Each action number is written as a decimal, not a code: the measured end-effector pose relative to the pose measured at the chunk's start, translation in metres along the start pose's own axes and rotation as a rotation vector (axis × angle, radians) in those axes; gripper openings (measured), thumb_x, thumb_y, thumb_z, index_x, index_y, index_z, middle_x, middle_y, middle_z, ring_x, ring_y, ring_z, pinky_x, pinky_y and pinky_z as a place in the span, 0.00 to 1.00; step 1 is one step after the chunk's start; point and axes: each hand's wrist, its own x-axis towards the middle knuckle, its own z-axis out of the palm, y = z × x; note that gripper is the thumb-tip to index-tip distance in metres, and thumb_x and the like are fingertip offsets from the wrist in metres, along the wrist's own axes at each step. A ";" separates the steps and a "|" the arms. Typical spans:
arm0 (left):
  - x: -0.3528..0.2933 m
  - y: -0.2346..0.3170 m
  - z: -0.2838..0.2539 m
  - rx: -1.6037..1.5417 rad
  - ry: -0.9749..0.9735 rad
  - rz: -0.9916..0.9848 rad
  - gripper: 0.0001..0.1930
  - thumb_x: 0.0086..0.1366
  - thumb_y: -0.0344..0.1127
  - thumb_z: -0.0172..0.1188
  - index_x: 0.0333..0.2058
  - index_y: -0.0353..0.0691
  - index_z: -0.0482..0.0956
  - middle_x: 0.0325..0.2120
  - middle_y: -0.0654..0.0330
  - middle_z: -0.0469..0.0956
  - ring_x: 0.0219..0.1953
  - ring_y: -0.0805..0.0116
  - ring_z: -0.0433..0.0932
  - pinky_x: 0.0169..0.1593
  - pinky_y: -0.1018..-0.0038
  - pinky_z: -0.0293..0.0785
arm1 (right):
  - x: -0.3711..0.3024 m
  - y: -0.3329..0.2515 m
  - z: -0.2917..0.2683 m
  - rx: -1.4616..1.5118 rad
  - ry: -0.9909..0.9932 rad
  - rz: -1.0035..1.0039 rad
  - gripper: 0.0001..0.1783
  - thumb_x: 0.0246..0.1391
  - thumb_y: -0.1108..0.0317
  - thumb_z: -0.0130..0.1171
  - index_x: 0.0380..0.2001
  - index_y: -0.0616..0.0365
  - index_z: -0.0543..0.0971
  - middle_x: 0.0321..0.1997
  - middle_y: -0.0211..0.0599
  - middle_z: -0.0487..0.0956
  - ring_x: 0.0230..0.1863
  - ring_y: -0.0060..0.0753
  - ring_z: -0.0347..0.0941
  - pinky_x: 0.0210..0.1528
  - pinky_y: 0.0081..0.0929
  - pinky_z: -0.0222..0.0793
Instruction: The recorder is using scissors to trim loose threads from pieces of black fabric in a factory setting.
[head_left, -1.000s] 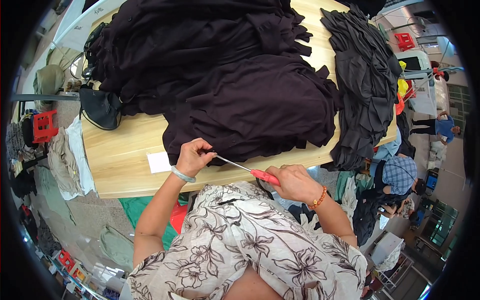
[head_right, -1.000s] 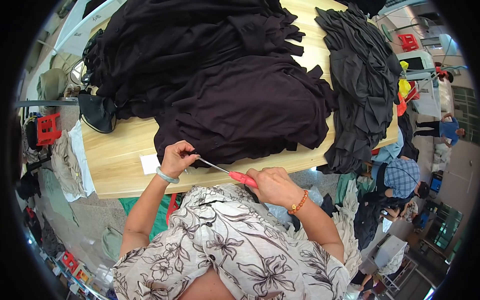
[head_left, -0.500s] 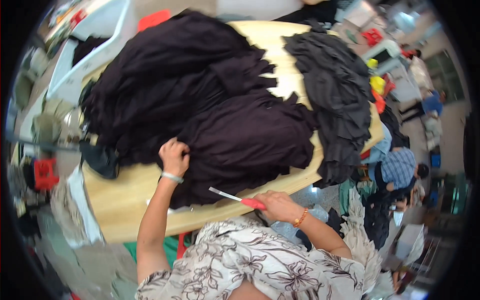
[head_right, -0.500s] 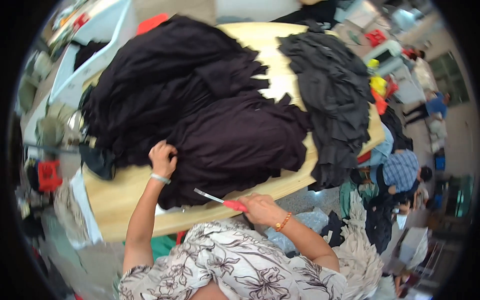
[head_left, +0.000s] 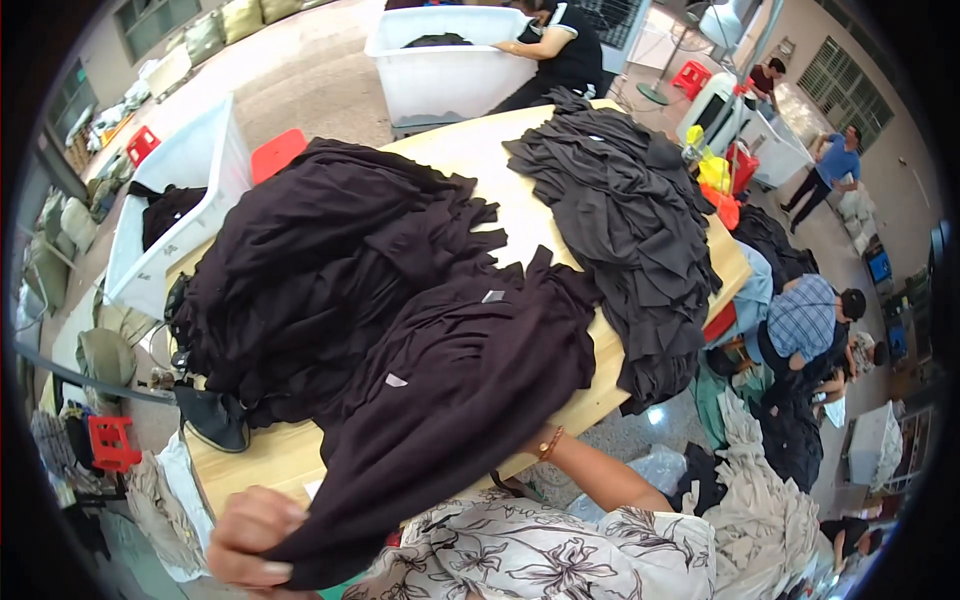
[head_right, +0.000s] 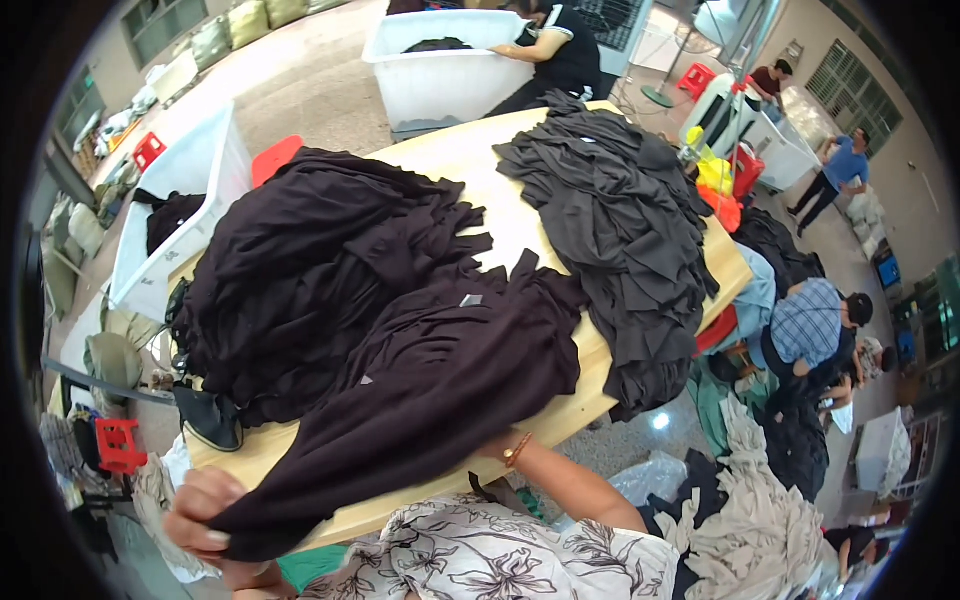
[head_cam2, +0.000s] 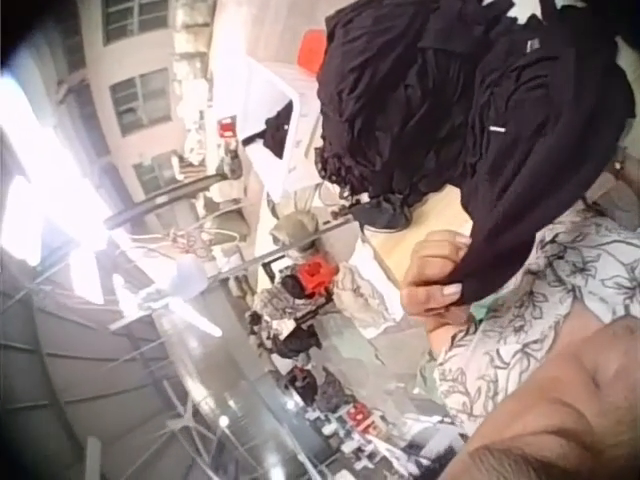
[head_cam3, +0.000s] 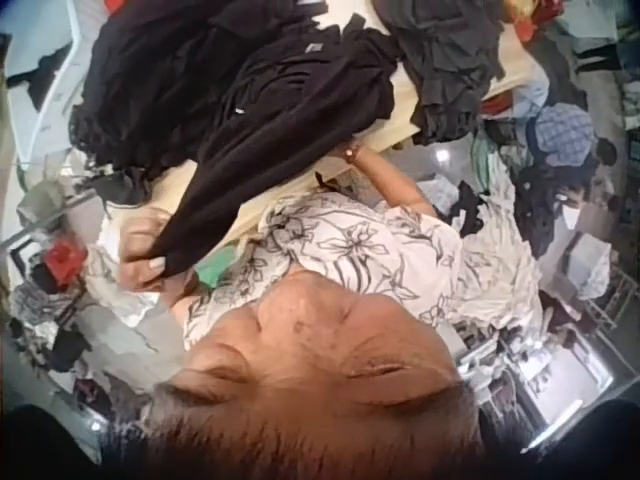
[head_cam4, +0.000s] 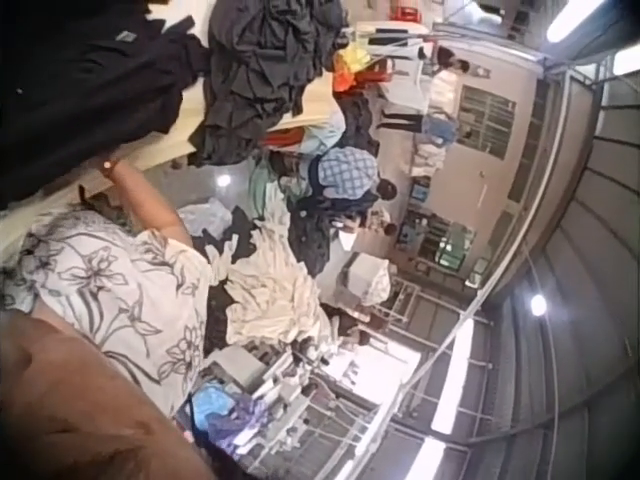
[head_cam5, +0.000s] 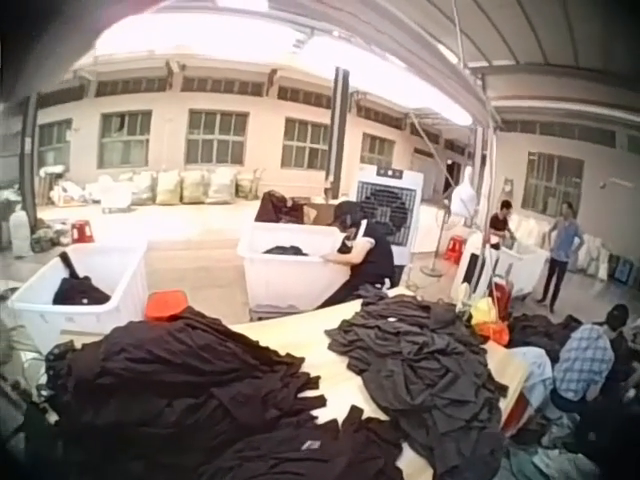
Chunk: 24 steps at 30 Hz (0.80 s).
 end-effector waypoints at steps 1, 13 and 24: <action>0.000 0.019 -0.005 0.171 0.119 -0.042 0.14 0.56 0.38 0.64 0.25 0.49 0.64 0.19 0.67 0.57 0.25 0.70 0.60 0.32 0.74 0.61 | 0.013 0.006 -0.012 0.006 0.030 -0.005 0.23 0.58 0.57 0.55 0.53 0.58 0.76 0.41 0.48 0.81 0.42 0.53 0.79 0.48 0.43 0.74; 0.080 -0.019 -0.099 0.267 0.052 -0.109 0.09 0.61 0.25 0.55 0.39 0.38 0.66 0.39 0.46 0.74 0.45 0.57 0.75 0.53 0.65 0.70 | 0.118 0.143 -0.194 0.100 0.226 0.009 0.24 0.59 0.56 0.53 0.53 0.60 0.75 0.48 0.50 0.79 0.51 0.50 0.76 0.56 0.40 0.71; 0.198 -0.182 -0.281 0.704 0.331 -0.014 0.06 0.60 0.23 0.61 0.37 0.34 0.80 0.34 0.62 0.80 0.36 0.76 0.76 0.46 0.80 0.72 | 0.333 0.209 -0.193 -1.007 -0.286 -0.066 0.15 0.56 0.64 0.50 0.42 0.57 0.79 0.42 0.51 0.81 0.41 0.54 0.78 0.46 0.42 0.73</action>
